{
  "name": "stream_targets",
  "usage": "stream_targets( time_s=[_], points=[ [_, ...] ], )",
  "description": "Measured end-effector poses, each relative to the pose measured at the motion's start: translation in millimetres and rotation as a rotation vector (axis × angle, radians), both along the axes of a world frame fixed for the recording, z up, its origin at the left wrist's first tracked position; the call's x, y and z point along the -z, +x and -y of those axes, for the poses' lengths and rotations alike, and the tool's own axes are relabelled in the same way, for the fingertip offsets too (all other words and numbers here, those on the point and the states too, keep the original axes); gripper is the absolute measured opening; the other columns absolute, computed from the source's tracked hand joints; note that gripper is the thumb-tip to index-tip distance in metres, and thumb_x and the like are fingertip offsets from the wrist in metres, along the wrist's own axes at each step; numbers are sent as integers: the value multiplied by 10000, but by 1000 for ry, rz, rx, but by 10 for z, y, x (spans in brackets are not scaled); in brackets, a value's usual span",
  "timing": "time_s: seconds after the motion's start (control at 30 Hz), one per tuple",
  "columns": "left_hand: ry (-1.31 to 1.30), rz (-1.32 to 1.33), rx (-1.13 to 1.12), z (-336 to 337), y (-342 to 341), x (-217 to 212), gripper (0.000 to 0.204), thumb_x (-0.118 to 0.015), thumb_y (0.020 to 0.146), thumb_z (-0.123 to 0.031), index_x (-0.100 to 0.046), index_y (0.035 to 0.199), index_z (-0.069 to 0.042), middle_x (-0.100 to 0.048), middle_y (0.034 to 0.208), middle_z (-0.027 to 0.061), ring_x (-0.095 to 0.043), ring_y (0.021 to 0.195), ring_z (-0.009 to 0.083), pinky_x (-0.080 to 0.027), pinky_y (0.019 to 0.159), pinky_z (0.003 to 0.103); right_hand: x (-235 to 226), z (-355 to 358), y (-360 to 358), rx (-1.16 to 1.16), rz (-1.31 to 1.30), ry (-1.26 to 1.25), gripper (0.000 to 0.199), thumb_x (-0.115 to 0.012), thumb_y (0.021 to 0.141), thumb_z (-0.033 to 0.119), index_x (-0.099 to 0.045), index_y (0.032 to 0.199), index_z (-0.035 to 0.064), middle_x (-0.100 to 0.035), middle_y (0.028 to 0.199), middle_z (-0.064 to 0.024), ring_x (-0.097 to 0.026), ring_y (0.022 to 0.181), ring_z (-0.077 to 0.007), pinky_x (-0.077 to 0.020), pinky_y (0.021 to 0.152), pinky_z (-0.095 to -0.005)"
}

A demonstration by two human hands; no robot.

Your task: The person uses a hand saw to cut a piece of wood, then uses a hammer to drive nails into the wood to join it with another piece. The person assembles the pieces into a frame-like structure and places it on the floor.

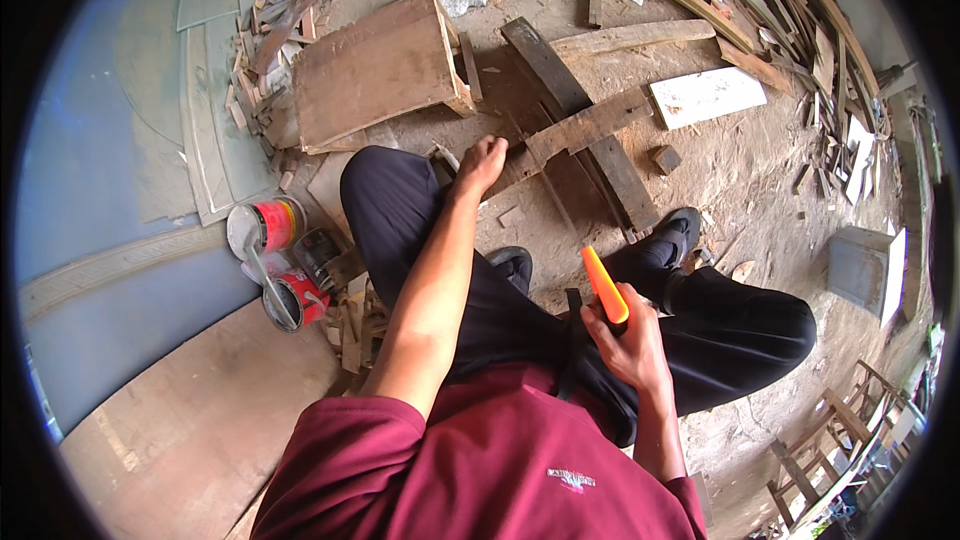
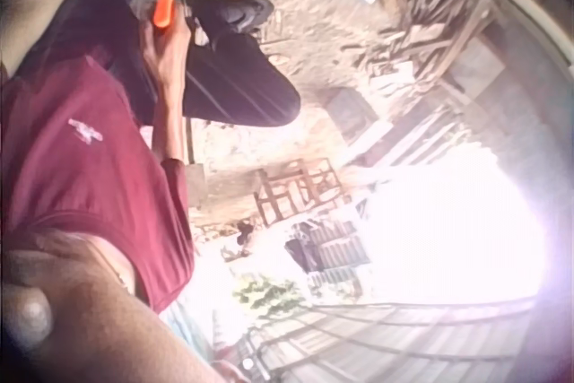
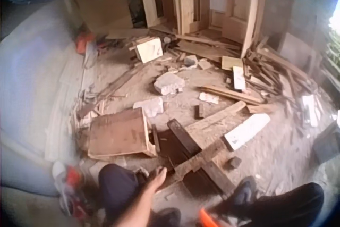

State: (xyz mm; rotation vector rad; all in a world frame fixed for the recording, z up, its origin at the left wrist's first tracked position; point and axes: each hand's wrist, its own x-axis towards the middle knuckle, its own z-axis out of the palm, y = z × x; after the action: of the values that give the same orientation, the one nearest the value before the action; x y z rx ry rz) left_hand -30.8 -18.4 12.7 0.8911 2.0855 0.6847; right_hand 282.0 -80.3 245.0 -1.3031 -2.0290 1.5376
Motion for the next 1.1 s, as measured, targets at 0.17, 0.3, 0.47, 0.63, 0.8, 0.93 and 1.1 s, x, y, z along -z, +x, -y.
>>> stream_targets(
  time_s=[0.17,0.3,0.47,0.63,0.8,0.93,1.1],
  points=[
    [-340,-324,-100,-88,61,170,624,-379,938,-523,-743,932,-16,-694,962,270,-673,966,429,-517,874,487,-352,-44,-85,14,208,-74,374,-701,884,165,-497,1140,-17,-644,768,-239,-662,757,-443,-504,624,-422],
    [-339,-327,-134,-68,217,-105,597,-378,941,-485,-744,921,-14,-700,944,258,-681,940,427,-529,847,486,-572,-123,-315,31,256,-109,285,-684,893,127,-499,1065,-4,-644,745,-226,-672,748,-440,-516,605,-418],
    [-385,-259,-108,-139,213,-172,555,-404,923,-450,-748,892,-15,-703,929,247,-687,909,427,-535,827,484,464,-717,-838,155,163,15,180,-664,921,126,-566,876,-18,-550,567,-144,-497,520,-77,-412,476,-305],
    [-390,-257,-148,-39,223,-167,548,-411,920,-446,-746,903,-13,-704,923,245,-688,909,425,-534,827,490,909,-464,-703,123,50,84,161,-682,892,103,-577,842,-9,-590,598,-161,-613,488,-218,-456,491,-318],
    [-378,-293,-182,-89,176,-129,546,-426,902,-453,-745,884,-11,-706,909,242,-693,901,416,-536,817,492,742,-343,-865,132,183,18,213,-688,894,144,-566,808,-9,-574,613,-200,-606,559,-312,-453,494,-376],
    [-369,-348,-200,-159,155,-75,522,-438,880,-438,-749,853,-19,-708,878,238,-701,865,412,-547,790,486,159,-140,-587,104,251,35,265,-706,885,166,-541,771,-7,-589,610,-215,-633,559,-395,-463,489,-390],
    [-368,-364,-203,-145,172,-81,503,-439,869,-411,-748,809,-19,-708,848,236,-709,831,399,-555,763,478,-403,160,-7,67,334,72,154,-681,882,67,-580,816,-29,-545,565,-135,-573,519,-106,-422,479,-298]
  ],
)
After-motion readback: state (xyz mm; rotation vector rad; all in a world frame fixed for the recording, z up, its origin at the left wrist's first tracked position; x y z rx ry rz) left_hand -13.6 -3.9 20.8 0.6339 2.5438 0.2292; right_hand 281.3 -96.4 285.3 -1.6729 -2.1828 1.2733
